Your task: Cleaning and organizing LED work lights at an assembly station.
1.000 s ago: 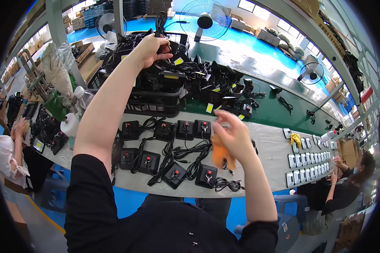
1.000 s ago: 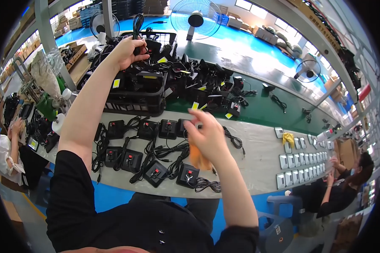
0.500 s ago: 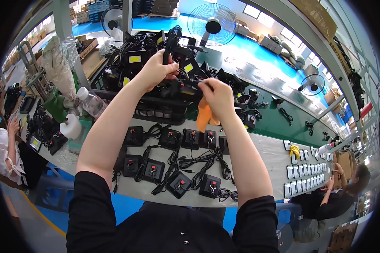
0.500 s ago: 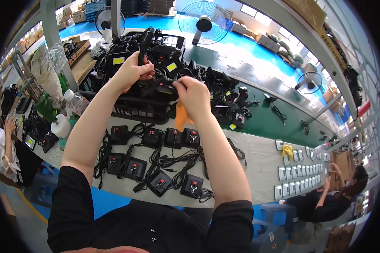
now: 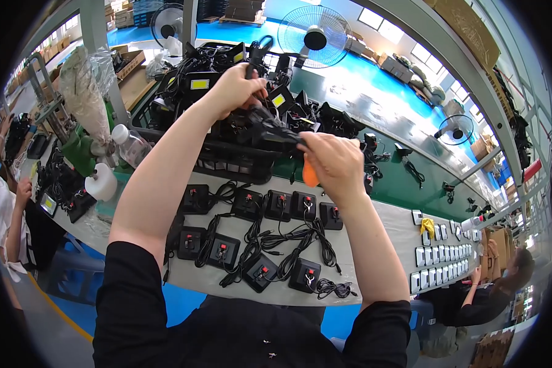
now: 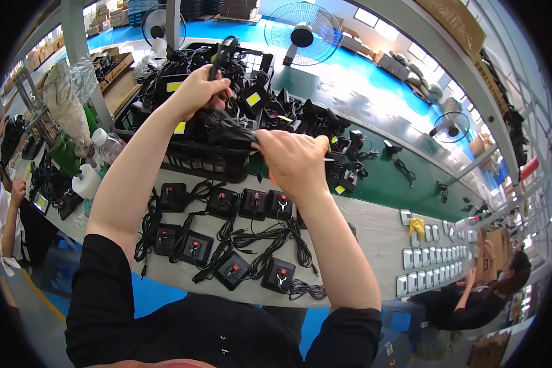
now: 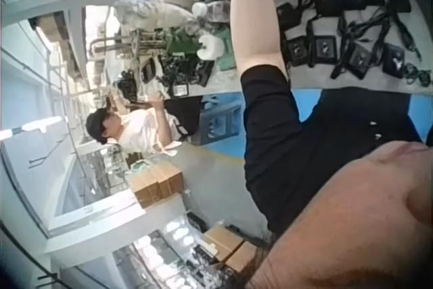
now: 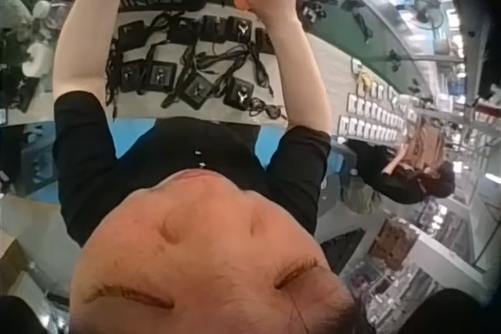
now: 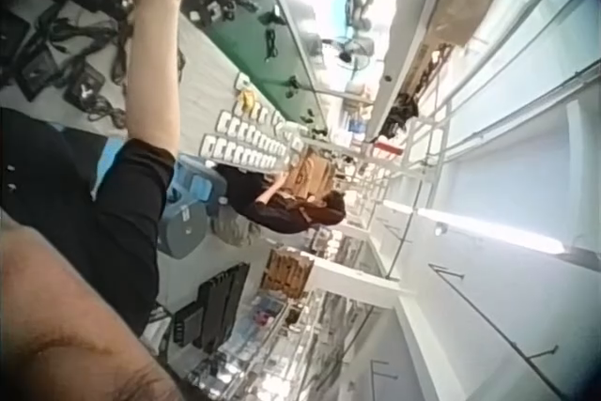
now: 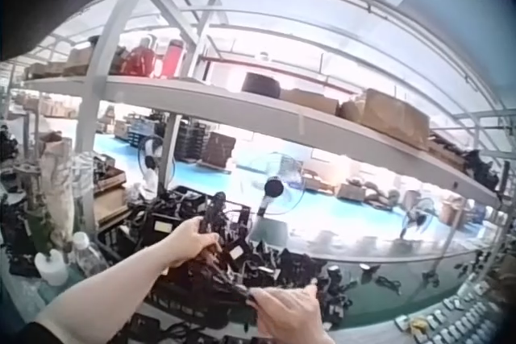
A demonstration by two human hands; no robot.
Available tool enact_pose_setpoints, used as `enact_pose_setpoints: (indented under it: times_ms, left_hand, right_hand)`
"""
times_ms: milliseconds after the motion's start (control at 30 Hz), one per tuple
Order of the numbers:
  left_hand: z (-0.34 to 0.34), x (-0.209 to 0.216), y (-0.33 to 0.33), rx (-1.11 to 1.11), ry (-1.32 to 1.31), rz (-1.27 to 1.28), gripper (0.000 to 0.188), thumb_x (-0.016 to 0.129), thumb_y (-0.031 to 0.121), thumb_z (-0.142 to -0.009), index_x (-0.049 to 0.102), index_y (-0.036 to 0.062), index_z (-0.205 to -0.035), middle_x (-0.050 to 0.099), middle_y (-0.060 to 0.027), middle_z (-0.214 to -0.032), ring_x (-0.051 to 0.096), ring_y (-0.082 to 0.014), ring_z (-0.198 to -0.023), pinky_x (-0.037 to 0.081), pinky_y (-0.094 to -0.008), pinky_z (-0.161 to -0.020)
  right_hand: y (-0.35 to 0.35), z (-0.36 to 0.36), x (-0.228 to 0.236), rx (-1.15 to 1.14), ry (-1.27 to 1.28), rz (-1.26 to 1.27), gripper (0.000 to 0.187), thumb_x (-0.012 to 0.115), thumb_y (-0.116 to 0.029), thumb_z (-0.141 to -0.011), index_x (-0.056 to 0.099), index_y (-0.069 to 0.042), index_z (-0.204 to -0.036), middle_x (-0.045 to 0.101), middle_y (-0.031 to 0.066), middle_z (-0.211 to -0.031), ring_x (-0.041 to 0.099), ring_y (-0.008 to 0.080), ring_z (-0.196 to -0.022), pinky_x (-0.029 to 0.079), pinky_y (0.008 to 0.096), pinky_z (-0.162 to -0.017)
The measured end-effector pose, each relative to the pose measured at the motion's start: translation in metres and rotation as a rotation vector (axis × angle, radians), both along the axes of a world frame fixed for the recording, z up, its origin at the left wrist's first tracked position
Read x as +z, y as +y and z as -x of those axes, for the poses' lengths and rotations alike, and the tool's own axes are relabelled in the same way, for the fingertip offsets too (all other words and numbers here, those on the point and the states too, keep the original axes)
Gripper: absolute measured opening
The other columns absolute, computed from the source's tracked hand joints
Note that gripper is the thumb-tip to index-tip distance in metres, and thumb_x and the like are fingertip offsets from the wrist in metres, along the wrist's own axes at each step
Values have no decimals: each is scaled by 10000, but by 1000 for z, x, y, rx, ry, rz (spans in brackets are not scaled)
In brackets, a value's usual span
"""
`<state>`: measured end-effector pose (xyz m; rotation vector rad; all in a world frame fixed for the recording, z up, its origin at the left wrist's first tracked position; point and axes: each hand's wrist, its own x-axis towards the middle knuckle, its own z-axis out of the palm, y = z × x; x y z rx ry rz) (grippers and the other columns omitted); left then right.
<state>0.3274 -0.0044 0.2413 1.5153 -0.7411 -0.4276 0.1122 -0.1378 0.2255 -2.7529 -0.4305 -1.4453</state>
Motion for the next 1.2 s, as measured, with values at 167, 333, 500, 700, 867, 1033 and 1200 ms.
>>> enact_pose_setpoints:
  times_ms: [167,333,500,700,867,1033,1200]
  left_hand:
    - [-32,-10,2,272,291,250,116,553,138,-914,576,44,-849,642,-70,-796,668,-162,-687,554,-298,-626]
    - [-43,-3,6,354,284,354,153,543,141,-889,579,45,-776,611,-64,-723,638,-161,-640,544,-328,-640]
    - [-34,5,-3,388,-17,267,165,556,135,-891,550,28,-766,604,-67,-699,648,-144,-669,478,-235,-560]
    - [-7,36,8,391,-731,-928,520,605,429,-815,665,-38,-1035,662,-230,-1047,652,-330,-984,508,-425,-805]
    - [193,49,-2,-414,-703,-51,440,600,145,-871,504,31,-1284,557,-104,-1229,496,-192,-1203,407,-334,-993]
    - [292,-5,-11,-1011,-40,126,507,605,27,-859,254,83,-1220,509,-161,-1232,556,-184,-1118,477,-308,-855]
    - [352,-40,-3,-1254,81,143,679,558,8,-894,147,106,-1427,585,-104,-963,602,-159,-912,469,-303,-835]
  right_hand:
    - [-24,20,20,-75,-84,-863,164,644,-126,-885,672,1,-986,674,73,-830,617,118,-742,486,254,-681]
    - [-59,35,47,197,-353,-1288,230,586,-161,-944,659,50,-997,663,38,-886,574,75,-779,451,205,-687]
    - [-67,91,76,200,-370,-1262,258,592,-182,-944,640,51,-1043,675,78,-909,623,113,-782,486,225,-677]
    - [-57,169,84,-28,-16,-1264,267,614,-208,-932,626,19,-1072,672,66,-938,656,133,-804,527,231,-655]
    - [-22,222,96,147,29,-1444,248,620,-184,-922,622,35,-1040,680,71,-907,648,118,-768,540,243,-654]
    - [-3,260,90,196,25,-1511,249,628,-212,-920,625,13,-1027,678,68,-903,656,129,-774,545,245,-683]
    - [-24,333,73,203,12,-1619,240,637,-227,-913,633,0,-992,681,64,-861,654,117,-732,530,233,-618]
